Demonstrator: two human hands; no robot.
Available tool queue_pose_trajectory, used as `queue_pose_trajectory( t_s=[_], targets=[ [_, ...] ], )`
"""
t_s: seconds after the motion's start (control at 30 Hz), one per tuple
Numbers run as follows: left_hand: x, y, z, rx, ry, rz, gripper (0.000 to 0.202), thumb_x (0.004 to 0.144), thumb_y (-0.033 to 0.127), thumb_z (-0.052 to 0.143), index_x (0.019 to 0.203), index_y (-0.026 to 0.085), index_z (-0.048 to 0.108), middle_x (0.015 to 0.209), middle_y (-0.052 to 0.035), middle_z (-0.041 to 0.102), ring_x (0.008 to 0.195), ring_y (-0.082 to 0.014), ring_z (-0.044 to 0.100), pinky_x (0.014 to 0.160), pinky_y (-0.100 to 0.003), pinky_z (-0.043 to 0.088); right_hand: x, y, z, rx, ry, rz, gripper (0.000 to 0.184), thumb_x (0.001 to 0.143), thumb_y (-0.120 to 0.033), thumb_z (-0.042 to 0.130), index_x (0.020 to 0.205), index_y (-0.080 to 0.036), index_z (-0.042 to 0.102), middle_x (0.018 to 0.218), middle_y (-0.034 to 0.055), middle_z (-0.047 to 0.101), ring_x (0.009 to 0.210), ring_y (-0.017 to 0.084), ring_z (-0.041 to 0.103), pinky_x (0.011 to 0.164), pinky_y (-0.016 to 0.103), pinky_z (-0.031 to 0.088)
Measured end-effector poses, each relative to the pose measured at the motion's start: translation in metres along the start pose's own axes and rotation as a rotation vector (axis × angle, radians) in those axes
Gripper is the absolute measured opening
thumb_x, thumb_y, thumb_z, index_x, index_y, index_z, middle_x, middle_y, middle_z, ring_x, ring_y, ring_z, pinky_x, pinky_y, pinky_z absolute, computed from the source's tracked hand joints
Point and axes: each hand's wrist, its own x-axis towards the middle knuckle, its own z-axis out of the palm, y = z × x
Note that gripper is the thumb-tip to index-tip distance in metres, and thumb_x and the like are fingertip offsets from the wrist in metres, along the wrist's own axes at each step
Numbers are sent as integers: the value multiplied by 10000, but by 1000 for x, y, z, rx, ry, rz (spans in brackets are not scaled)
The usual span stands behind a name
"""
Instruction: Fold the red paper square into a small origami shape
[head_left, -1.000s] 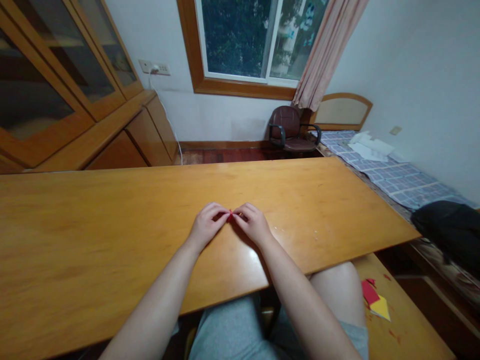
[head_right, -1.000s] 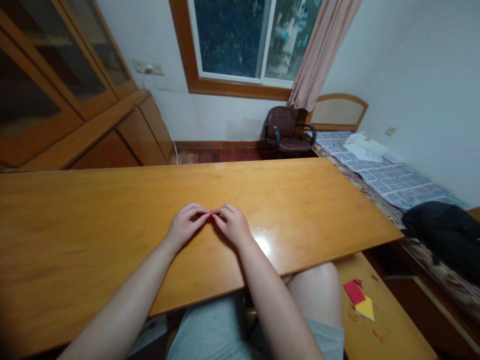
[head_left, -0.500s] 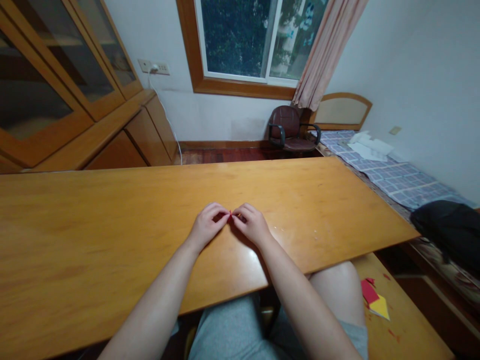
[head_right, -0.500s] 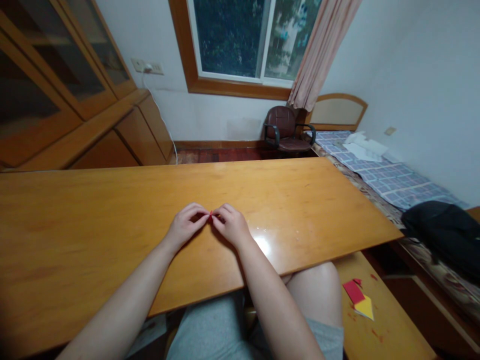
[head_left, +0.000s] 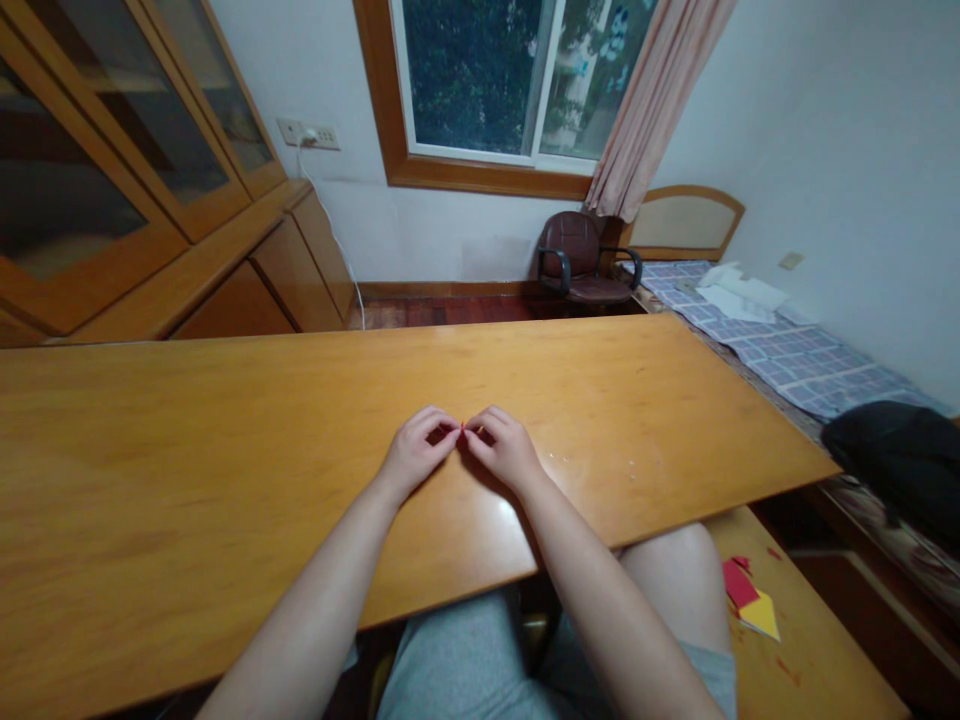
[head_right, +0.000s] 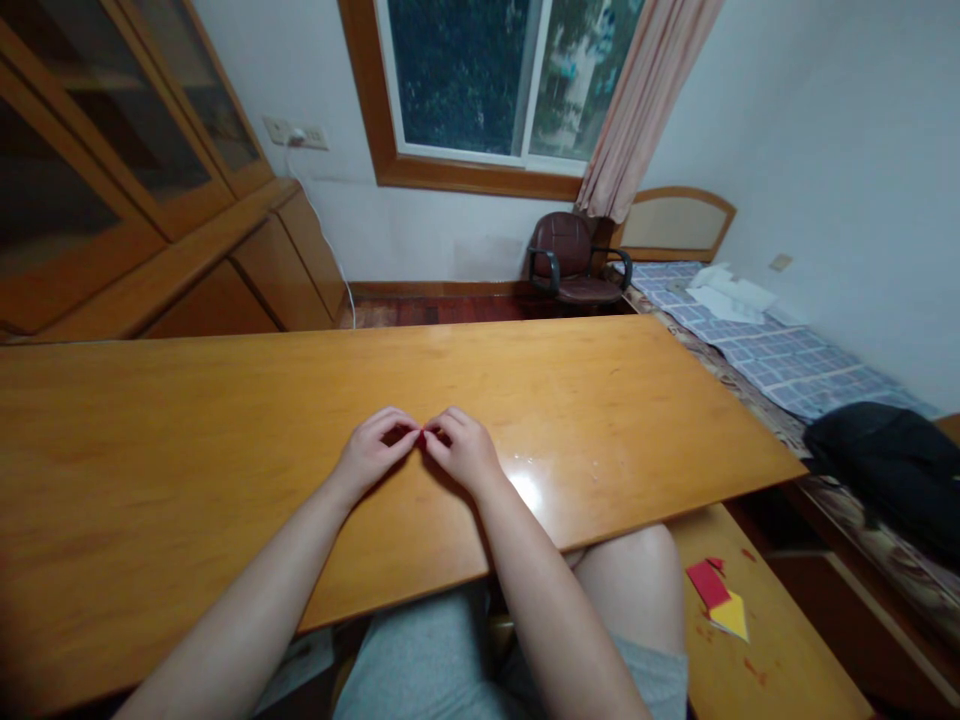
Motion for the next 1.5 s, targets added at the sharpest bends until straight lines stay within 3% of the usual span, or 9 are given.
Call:
queue_pose_trajectory(
  t_s=[0.43,0.87,1.17,1.5],
  targets=[
    [0,0,1,-47,-41,1,151,847,314,659,939,194,660,909,-43,649,863,-184,624,793,-306,511,4,3,-2,121,67,79,57,860,-206,645,822,-192,685,788,27,645,718,145,601,676,256,482],
    [0,1,3,-7,-75,5,149,832,253,635,971,198,643,944,-43,646,899,-193,627,827,-336,528,6,2,-1,78,31,93,73,854,-220,664,791,-193,690,767,29,660,741,159,618,705,270,487],
    [-2,-9,8,-125,-35,-159,294,841,293,619,1118,193,620,1028,-67,700,906,-192,686,888,-378,562,6,-1,-2,109,30,115,68,849,-237,678,803,-188,692,774,29,663,727,152,612,699,269,488],
    [-2,-17,9,-464,30,-351,437,791,376,693,1167,179,593,969,-57,681,861,-182,700,860,-363,573,5,4,0,182,24,175,171,844,-302,695,965,-186,658,897,43,655,709,137,606,690,265,501]
  ],
)
